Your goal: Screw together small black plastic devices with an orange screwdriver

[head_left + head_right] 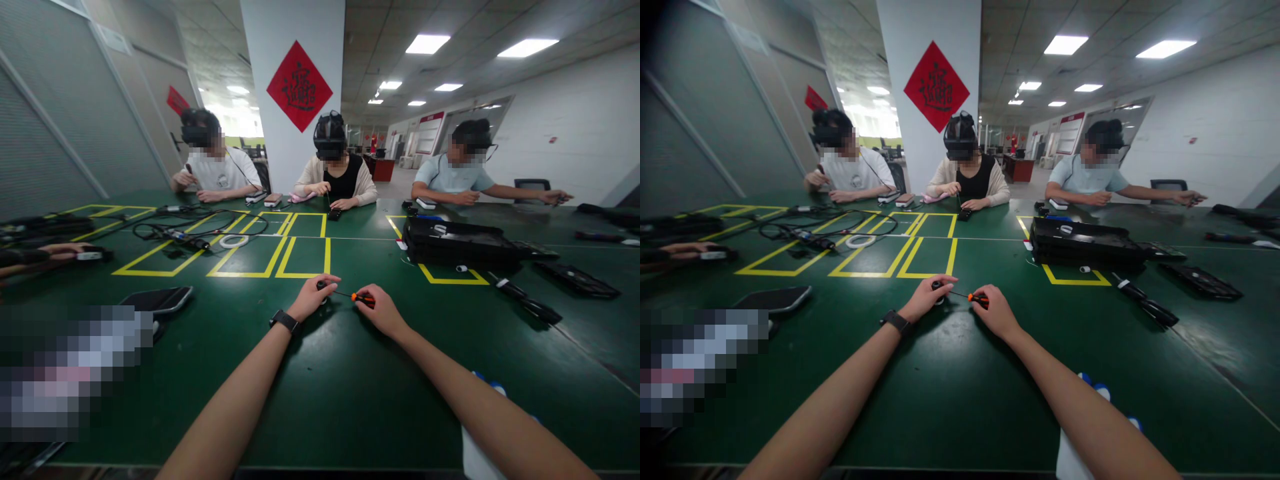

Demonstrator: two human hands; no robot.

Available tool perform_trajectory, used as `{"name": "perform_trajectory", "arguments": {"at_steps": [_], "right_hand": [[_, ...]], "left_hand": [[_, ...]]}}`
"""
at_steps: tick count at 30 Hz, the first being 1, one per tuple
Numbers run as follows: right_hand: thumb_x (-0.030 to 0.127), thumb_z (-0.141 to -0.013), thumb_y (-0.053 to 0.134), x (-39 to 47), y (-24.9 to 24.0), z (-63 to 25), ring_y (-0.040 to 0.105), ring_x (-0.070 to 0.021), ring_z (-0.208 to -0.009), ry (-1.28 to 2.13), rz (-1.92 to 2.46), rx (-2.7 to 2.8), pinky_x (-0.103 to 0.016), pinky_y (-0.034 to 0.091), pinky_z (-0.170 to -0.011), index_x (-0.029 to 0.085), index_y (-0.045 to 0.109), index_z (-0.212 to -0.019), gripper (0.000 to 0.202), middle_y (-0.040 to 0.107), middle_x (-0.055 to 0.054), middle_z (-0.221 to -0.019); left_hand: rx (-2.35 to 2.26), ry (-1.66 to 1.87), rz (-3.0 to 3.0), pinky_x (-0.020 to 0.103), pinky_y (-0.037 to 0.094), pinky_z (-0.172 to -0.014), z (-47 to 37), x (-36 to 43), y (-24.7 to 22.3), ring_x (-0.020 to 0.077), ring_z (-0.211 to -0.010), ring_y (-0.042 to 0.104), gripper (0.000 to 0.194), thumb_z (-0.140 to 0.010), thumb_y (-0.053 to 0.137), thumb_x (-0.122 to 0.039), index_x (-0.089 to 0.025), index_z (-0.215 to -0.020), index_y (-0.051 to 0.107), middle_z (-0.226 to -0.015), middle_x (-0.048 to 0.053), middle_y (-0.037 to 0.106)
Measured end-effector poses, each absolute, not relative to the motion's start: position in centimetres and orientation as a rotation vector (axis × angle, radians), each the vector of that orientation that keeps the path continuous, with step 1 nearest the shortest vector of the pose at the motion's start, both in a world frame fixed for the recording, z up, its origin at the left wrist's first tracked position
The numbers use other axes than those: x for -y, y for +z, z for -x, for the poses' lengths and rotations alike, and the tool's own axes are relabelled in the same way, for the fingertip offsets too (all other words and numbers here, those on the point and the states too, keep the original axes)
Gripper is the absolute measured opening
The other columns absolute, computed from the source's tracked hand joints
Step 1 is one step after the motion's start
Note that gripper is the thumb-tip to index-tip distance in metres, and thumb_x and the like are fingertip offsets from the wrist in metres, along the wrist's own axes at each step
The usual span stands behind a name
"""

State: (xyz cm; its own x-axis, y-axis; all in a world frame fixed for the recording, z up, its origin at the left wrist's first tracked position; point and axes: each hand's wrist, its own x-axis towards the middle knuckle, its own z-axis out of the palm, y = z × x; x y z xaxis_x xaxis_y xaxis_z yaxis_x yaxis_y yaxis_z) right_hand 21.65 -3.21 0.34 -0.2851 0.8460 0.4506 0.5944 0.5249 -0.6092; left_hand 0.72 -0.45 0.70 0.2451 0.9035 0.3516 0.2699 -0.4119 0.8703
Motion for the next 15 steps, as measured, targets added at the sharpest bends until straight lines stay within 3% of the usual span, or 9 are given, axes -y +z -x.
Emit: {"name": "perform_trajectory", "arguments": {"at_steps": [5,11,15], "right_hand": [[0.022,-0.086,0.040,2.84,0.39,-21.78,0.050,-0.0166,-0.086,0.445,1.173,2.042,-0.032,0.038,-0.081,0.017,0.061,-0.085,0.021,0.058,-0.005,-0.087],[0.021,-0.081,0.047,3.15,0.48,-21.78,0.052,-0.0156,-0.084,0.501,1.132,2.004,-0.030,0.040,-0.079,0.018,0.057,-0.089,0.013,0.058,-0.004,-0.089],[0.021,-0.080,0.050,3.30,0.46,-21.63,0.054,-0.0146,-0.086,0.596,1.107,1.957,-0.030,0.041,-0.080,0.018,0.054,-0.099,0.020,0.059,-0.004,-0.094]], "left_hand": [[-1.048,1.168,-1.773,0.023,0.039,-0.064,-0.75,0.34,0.52,0.0114,-0.065,0.052,0.036,-0.075,0.052,-0.044,-0.017,-0.097,0.061,-0.072,0.001,0.058],[-0.993,1.166,-1.598,0.022,0.040,-0.061,-0.94,0.22,0.60,0.0110,-0.063,0.052,0.042,-0.078,0.043,-0.050,-0.013,-0.088,0.061,-0.068,0.002,0.053],[-0.953,1.173,-1.533,0.022,0.040,-0.060,-0.98,0.24,0.65,0.0102,-0.061,0.051,0.041,-0.079,0.042,-0.050,-0.013,-0.084,0.060,-0.067,0.001,0.052]]}}
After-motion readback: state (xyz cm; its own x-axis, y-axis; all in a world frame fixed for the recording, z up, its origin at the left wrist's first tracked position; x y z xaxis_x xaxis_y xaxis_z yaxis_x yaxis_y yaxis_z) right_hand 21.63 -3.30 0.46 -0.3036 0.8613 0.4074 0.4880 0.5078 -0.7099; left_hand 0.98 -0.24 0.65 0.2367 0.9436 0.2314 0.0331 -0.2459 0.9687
